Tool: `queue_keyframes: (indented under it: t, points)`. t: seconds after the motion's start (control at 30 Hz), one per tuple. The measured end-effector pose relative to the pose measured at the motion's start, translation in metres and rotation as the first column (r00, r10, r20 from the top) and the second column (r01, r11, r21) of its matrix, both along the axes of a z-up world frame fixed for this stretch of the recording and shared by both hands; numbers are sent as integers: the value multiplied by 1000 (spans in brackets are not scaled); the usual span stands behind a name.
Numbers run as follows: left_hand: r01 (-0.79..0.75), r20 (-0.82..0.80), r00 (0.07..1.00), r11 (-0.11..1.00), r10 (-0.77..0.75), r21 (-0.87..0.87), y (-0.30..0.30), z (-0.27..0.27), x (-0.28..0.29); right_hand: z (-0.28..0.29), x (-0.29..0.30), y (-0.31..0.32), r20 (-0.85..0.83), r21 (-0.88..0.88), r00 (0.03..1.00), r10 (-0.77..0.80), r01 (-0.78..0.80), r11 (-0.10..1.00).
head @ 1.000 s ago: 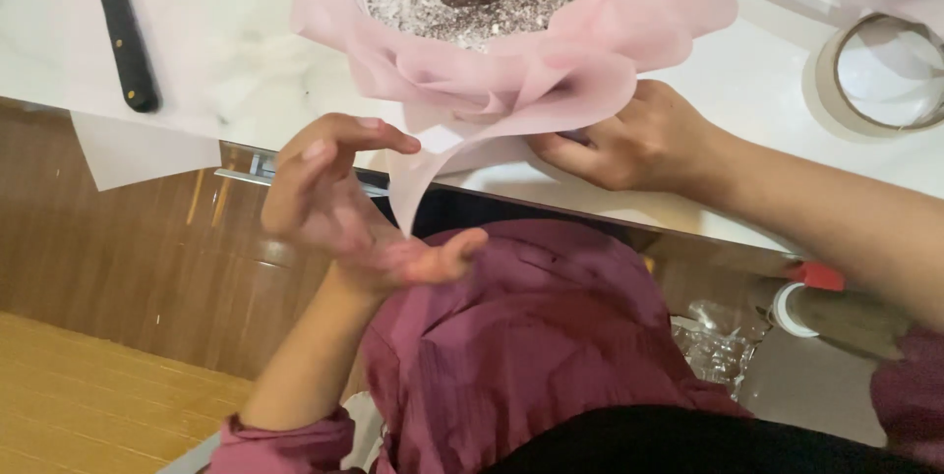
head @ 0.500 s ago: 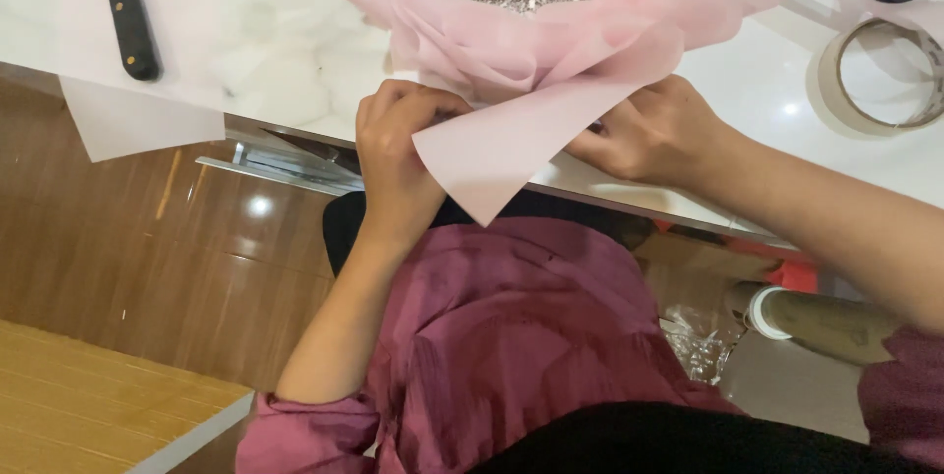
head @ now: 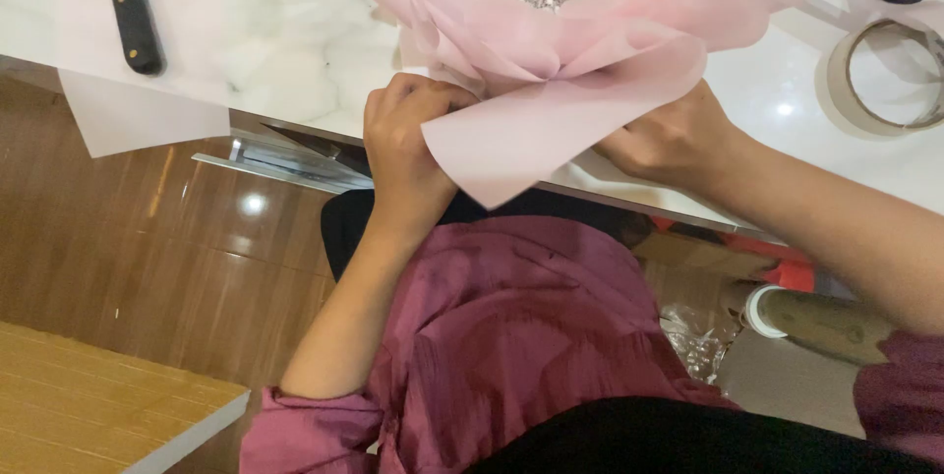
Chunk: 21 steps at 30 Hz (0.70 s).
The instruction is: Wrapping a cake with decorative paper and securing it with tape.
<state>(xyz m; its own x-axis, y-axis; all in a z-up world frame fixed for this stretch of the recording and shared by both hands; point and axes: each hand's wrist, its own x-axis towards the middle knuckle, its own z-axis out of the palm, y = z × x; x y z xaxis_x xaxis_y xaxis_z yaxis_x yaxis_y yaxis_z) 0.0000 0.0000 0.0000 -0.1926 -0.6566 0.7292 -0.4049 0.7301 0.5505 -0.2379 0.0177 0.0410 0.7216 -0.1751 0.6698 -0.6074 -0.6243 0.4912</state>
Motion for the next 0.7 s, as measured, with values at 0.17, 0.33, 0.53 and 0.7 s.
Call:
queue_keyframes:
  t: [0.17,0.33,0.53,0.7]
  points:
    - [-31,36,999,982,39,-189,1,7,-3,0,3,1,30,-30,1000,-8,9,1000]
    - [-83,-114,992,942,48,-326,6,-1,-14,1,4,-2,54,-57,999,-10,13,998]
    - [-60,-25,998,880,55,-472,12,-11,-25,-16,-13,-2,74,62,996,-51,46,997]
    - [-123,4,990,889,139,-440,18,-16,-41,-8,-5,3,164,232,986,-40,1,973]
